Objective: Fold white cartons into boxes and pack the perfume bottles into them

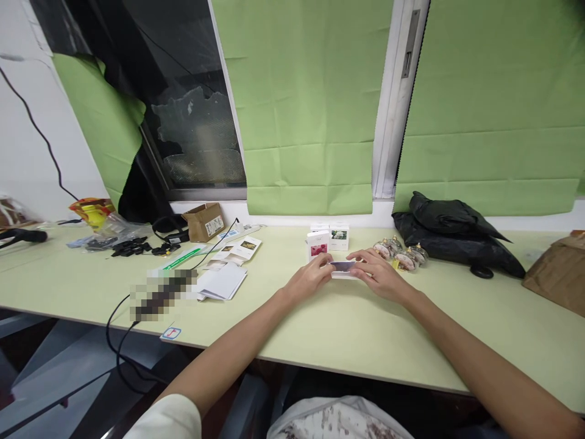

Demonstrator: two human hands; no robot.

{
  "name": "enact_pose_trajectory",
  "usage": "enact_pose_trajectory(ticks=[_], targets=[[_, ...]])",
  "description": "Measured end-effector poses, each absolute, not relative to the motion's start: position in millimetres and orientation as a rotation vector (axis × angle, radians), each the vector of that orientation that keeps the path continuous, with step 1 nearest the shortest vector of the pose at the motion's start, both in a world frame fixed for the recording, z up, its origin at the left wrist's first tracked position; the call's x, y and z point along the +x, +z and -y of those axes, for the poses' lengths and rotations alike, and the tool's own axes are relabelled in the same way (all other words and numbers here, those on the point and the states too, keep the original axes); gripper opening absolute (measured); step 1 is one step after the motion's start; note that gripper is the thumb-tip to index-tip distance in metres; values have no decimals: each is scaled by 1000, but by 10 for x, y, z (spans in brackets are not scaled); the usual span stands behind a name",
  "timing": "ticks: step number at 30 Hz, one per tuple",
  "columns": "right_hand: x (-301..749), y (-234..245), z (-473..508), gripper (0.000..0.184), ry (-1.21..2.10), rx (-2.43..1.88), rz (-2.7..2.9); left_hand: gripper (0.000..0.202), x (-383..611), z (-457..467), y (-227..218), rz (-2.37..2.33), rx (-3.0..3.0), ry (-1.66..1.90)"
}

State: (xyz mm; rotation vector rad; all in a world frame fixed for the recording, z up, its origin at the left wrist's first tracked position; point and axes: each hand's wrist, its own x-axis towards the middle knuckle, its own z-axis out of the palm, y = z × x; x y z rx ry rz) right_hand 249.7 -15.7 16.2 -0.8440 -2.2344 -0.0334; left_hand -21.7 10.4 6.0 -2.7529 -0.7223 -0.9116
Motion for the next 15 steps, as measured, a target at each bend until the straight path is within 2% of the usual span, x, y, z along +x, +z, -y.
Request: enact_pose_trajectory(ticks=[5, 10, 15], targets=[[2487, 168, 193, 28, -25, -840, 2250, 14, -217, -137, -10, 673, -2740, -900], [2465, 164, 219, 22, -86, -832, 2250, 17, -214, -144, -3, 680, -2767, -974], [2411, 166, 228, 40, -108, -843, 2068, 21, -188, -128, 30, 765, -2724, -1343]])
